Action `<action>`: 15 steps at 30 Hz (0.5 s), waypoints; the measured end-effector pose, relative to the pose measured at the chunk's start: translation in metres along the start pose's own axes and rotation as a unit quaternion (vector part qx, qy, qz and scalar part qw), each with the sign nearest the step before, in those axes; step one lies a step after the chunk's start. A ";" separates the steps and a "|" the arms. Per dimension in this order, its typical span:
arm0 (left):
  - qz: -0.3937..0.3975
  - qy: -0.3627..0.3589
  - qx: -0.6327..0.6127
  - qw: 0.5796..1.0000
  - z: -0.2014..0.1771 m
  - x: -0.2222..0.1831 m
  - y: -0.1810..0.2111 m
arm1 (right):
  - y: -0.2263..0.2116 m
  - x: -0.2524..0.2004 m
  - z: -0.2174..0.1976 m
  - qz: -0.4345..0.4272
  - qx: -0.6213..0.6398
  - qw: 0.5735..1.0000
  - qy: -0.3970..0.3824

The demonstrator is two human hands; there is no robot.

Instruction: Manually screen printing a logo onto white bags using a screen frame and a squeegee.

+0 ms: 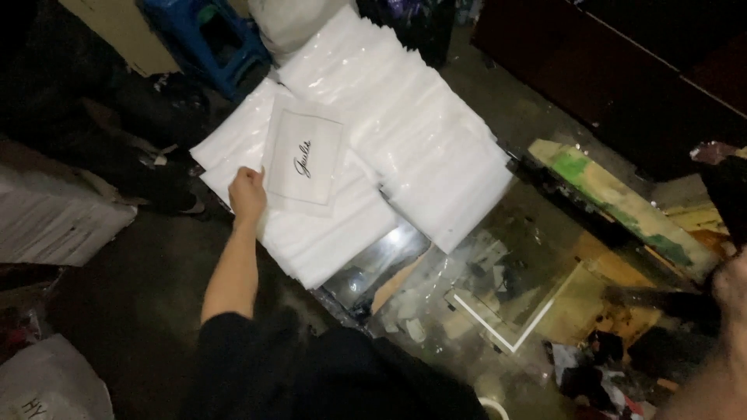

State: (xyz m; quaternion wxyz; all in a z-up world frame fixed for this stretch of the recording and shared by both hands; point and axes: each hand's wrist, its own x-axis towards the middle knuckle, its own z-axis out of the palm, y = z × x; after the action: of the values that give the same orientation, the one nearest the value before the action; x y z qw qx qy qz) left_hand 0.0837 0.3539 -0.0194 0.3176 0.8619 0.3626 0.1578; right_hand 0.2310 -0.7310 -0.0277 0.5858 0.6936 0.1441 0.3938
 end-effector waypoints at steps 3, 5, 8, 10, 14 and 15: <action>-0.073 0.031 0.006 0.997 0.006 0.054 -0.017 | -0.042 -0.038 0.056 -0.116 -0.258 0.959 -0.022; -0.120 0.022 0.027 0.992 -0.001 0.052 -0.003 | -0.030 -0.023 0.038 -0.015 0.013 0.993 -0.114; -0.108 0.062 0.153 0.980 0.027 0.043 0.004 | 0.017 0.009 -0.037 0.010 0.083 0.981 -0.177; -0.043 0.109 0.254 0.960 0.082 0.035 0.005 | 0.054 0.052 -0.098 -0.078 -0.120 0.978 -0.154; 0.261 -0.055 0.016 0.964 0.203 -0.047 0.072 | 0.148 0.226 -0.234 0.352 0.643 0.652 -0.194; 0.353 -0.185 -0.014 0.917 0.227 -0.087 0.111 | 0.210 0.261 -0.288 0.343 0.675 0.642 -0.117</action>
State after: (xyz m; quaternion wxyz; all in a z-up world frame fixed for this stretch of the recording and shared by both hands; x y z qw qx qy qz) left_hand 0.1963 0.1335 -0.1200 0.3144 0.9432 -0.0328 0.1023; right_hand 0.1396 -0.4140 0.2660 -0.2104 0.9366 0.0523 0.2753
